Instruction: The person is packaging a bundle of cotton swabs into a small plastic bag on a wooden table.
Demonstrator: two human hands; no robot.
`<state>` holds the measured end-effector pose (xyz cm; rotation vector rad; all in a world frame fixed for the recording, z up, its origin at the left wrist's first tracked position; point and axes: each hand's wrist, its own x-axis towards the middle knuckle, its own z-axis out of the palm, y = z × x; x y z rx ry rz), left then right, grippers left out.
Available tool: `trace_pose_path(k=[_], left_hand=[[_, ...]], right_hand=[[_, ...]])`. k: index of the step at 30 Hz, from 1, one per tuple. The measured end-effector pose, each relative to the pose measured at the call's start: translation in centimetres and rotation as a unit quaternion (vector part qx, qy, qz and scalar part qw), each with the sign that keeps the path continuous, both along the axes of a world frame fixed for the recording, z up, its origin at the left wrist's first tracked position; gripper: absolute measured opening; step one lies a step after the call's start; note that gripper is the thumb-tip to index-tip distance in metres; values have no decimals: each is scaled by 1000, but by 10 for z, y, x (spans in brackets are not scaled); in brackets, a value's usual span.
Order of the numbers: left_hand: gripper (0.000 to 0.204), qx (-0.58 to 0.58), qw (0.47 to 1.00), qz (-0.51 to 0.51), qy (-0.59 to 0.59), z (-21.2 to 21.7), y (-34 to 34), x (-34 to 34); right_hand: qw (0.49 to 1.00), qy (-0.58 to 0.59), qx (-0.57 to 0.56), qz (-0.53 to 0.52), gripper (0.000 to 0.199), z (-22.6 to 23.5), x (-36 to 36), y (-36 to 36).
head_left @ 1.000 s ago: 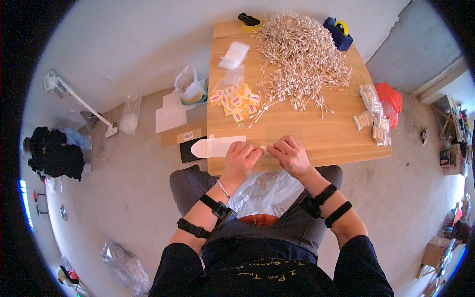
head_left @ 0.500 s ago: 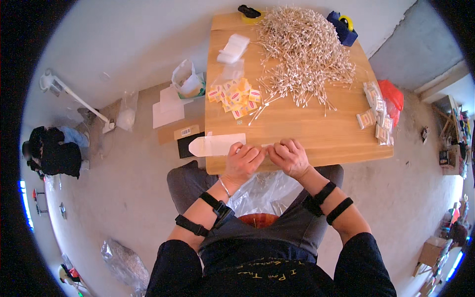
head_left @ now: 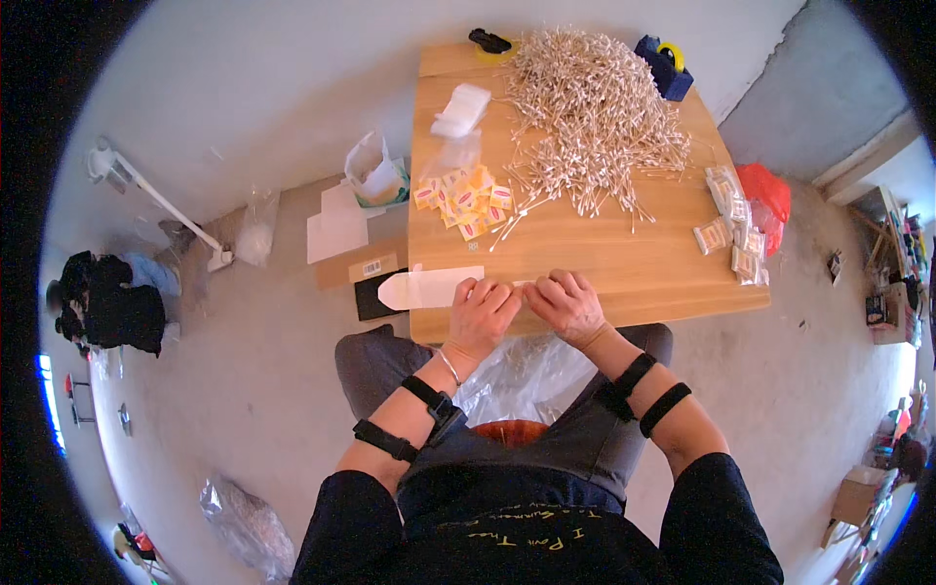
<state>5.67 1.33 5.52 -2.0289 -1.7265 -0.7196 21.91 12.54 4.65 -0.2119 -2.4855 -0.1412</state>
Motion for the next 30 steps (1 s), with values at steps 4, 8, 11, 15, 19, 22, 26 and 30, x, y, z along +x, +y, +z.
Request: trace_pose_path(k=[4, 8, 11, 15, 19, 22, 26, 30], left_hand=[[18, 2, 998, -23, -57, -5, 5, -2], [21, -124, 891, 8, -437, -13, 12, 0], [19, -174, 783, 7, -598, -23, 13, -7], [16, -155, 758, -35, -633, -27, 15, -7], [14, -169, 784, -17, -596, -25, 15, -8], [12, -138, 823, -19, -551, -22, 17, -7], [12, -121, 838, 1, -533, -21, 15, -5], [12, -149, 786, 32, -599, -24, 18, -3]], right_hand=[[994, 18, -105, -7, 23, 0, -2, 0], [952, 49, -302, -21, 25, -7, -6, 3], [910, 42, -411, -30, 26, -2, -12, 1], [900, 20, -434, -42, 20, -10, -12, 3], [883, 53, -464, -47, 15, -16, -11, 4], [865, 74, -496, -37, 16, -19, -13, 5], [842, 91, -530, -45, 10, -20, -15, 3], [719, 95, -687, -44, 7, -17, -17, 7]])
